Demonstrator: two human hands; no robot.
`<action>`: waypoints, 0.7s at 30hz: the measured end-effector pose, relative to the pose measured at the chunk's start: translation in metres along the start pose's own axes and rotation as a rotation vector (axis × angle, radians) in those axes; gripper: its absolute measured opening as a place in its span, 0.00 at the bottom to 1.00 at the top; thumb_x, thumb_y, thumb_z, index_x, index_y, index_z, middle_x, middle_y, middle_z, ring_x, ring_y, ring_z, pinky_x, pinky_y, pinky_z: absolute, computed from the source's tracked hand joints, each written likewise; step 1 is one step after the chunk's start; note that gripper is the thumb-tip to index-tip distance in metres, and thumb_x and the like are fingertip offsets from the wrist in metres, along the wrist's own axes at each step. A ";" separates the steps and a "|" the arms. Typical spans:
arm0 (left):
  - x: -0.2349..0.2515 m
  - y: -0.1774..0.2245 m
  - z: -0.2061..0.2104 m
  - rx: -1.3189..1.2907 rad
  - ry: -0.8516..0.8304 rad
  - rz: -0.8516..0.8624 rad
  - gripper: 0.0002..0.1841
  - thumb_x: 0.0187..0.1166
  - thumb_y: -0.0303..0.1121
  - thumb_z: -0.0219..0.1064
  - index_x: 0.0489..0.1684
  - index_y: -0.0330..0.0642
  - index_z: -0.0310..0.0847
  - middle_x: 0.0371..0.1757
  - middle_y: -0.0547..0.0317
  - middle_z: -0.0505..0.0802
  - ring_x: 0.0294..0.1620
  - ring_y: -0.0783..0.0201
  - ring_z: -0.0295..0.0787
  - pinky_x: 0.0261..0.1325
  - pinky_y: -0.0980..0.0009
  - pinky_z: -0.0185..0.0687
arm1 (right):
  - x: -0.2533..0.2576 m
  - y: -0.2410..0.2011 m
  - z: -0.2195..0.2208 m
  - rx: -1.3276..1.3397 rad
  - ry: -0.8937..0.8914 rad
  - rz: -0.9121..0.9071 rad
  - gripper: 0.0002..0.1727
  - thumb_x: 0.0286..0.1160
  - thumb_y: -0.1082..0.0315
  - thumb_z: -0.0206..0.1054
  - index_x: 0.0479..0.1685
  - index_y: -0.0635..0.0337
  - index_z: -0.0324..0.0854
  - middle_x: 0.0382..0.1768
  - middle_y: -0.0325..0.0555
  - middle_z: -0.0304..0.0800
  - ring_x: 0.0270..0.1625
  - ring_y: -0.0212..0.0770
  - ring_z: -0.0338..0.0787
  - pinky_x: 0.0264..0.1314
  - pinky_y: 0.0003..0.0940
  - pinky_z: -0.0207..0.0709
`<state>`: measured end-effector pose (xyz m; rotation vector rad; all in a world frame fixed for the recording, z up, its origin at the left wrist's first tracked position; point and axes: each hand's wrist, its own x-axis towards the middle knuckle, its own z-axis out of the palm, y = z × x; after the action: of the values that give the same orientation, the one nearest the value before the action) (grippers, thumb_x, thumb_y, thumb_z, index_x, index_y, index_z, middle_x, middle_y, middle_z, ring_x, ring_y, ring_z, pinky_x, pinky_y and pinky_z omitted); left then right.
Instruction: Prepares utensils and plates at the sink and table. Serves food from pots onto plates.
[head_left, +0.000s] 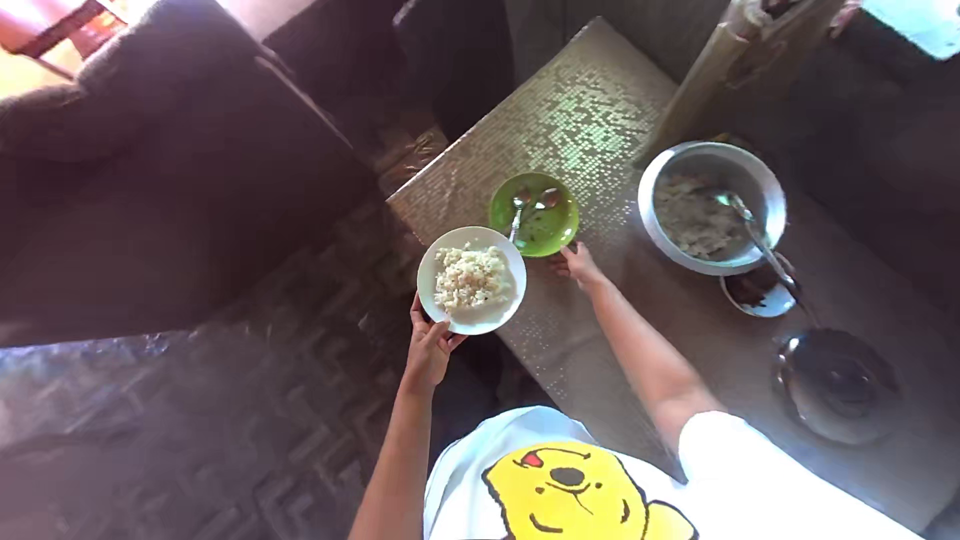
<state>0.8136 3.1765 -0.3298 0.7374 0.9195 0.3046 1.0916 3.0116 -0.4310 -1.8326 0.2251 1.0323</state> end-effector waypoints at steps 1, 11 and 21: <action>0.002 0.004 -0.010 -0.013 0.025 0.013 0.41 0.81 0.16 0.46 0.91 0.59 0.28 0.69 0.46 0.82 0.54 0.52 0.93 0.52 0.55 0.93 | 0.012 0.004 0.017 0.106 0.051 0.032 0.31 0.98 0.57 0.46 0.93 0.60 0.43 0.68 0.70 0.80 0.54 0.54 0.93 0.56 0.43 0.87; 0.111 0.046 -0.040 0.075 -0.017 0.104 0.38 0.84 0.16 0.46 0.91 0.61 0.35 0.65 0.49 0.84 0.48 0.55 0.94 0.49 0.57 0.93 | -0.011 0.011 0.019 0.370 0.236 0.080 0.28 0.96 0.70 0.47 0.92 0.55 0.48 0.76 0.69 0.72 0.61 0.59 0.91 0.55 0.49 0.90; 0.241 0.023 0.107 0.120 -0.146 0.020 0.41 0.84 0.15 0.49 0.91 0.65 0.35 0.64 0.49 0.79 0.43 0.60 0.88 0.41 0.62 0.87 | -0.132 0.106 -0.035 0.435 0.283 0.202 0.25 0.94 0.74 0.49 0.87 0.62 0.55 0.62 0.62 0.84 0.50 0.49 0.93 0.48 0.43 0.90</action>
<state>1.0427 3.2738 -0.4193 0.8684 0.7977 0.2114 0.9701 2.8935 -0.3989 -1.5681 0.7578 0.7773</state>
